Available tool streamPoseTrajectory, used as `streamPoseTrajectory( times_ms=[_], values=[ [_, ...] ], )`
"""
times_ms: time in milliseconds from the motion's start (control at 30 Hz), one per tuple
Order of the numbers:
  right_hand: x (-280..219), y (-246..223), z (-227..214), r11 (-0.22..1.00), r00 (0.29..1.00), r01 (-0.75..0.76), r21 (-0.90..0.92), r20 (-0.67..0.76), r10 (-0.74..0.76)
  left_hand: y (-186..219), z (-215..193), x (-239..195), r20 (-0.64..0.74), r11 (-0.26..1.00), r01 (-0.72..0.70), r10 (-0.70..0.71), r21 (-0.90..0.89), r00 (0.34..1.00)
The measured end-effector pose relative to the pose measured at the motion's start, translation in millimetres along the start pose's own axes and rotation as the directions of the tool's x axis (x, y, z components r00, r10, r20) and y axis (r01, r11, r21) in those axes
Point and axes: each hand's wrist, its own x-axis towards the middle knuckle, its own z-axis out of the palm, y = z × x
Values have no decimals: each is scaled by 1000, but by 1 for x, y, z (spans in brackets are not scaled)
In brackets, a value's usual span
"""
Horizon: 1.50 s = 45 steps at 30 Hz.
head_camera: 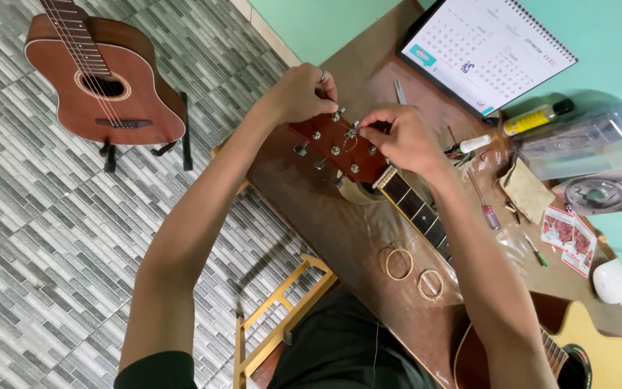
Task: The person replaces a guitar string on an acoustic guitar. They thread the string through the headstock, wind it onto the tuning peg, and use a string winder to tighten it. The person then plucks the string to check the tension.
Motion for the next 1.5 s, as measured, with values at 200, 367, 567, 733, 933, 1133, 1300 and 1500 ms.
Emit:
streamPoseTrajectory(
  times_ms=[200, 367, 567, 733, 933, 1133, 1300, 1500],
  values=[
    [1, -1, 18, 996, 973, 30, 90, -229, -8, 16, -5, -1, 30, 994, 108, -107, -11, 994],
    [8, 14, 35, 995, 915, 57, -87, -393, -87, 20, -2, -1, -18, 971, 220, -222, -92, 975],
    [8, 19, 38, 980, 913, 184, -72, -356, -198, 23, 6, -5, -81, 964, 253, -259, -81, 962],
    [5, 8, 33, 988, 938, 157, 4, -314, -148, 19, 18, -5, -167, 977, 211, -204, 23, 965],
    [4, -19, 21, 992, 982, 127, 20, -145, -123, -7, 23, 3, -346, 997, 71, -64, 7, 936],
    [-1, -39, 18, 984, 999, 2, 177, -49, 6, 5, 34, -6, -480, 988, -116, 152, 103, 864],
    [-1, -38, 31, 973, 996, -18, 230, -76, 36, 13, 32, -7, -267, 990, 21, -57, -139, 962],
    [-26, -30, 37, 994, 992, 63, 84, -114, -53, 5, 45, -10, -365, 978, 118, -174, -169, 915]
  ],
)
